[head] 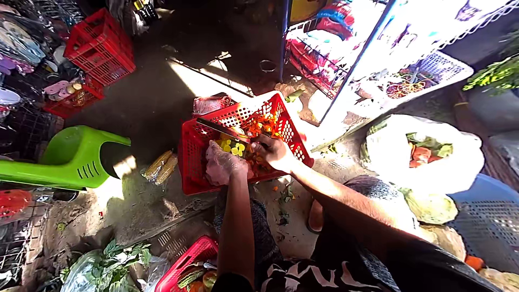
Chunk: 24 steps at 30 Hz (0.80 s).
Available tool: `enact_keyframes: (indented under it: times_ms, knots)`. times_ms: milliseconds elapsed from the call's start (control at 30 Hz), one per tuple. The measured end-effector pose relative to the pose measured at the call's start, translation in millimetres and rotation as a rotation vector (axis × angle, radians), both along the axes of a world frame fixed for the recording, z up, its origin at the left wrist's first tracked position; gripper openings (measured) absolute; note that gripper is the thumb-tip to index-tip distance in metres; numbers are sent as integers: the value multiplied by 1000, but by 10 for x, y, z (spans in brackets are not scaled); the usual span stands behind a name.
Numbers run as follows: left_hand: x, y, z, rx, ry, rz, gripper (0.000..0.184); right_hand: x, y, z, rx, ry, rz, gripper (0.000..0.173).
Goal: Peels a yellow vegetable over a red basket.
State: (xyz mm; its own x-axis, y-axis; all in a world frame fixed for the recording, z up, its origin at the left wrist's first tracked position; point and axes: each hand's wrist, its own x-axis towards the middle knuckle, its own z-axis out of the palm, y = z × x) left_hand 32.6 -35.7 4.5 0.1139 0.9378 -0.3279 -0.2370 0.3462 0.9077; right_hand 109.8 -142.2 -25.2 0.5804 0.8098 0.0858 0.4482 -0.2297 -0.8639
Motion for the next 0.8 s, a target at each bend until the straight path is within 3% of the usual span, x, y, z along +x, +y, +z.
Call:
enact_keyframes:
  times_ms: [133, 267, 333, 400, 500, 600, 733, 800]
  knots:
    - [-102, -3, -67, 109, -163, -92, 46, -311, -47, 142, 244, -275, 61, 39]
    - [-101, -34, -2, -20, -309, -118, 40, -342, 34, -84, 168, -352, 57, 43]
    - [-80, 29, -74, -82, -267, -78, 41, -208, 55, -118, -3, -238, 23, 41]
    - [-32, 76, -82, -84, -208, 4, 58, 14, 71, -74, -168, -58, -45, 39]
    - [-23, 73, -1, -30, -90, 20, 61, -64, 30, 125, -25, -64, -38, 38]
    - [-99, -60, -20, 119, 35, -136, 39, -314, 8, 207, 191, -258, 60, 38]
    - [-45, -114, -15, 153, 119, -71, 35, -247, 30, 43, 166, -249, 75, 36]
    - [-36, -77, -41, 166, 283, -59, 54, -85, 10, 3, 9, -134, 54, 37]
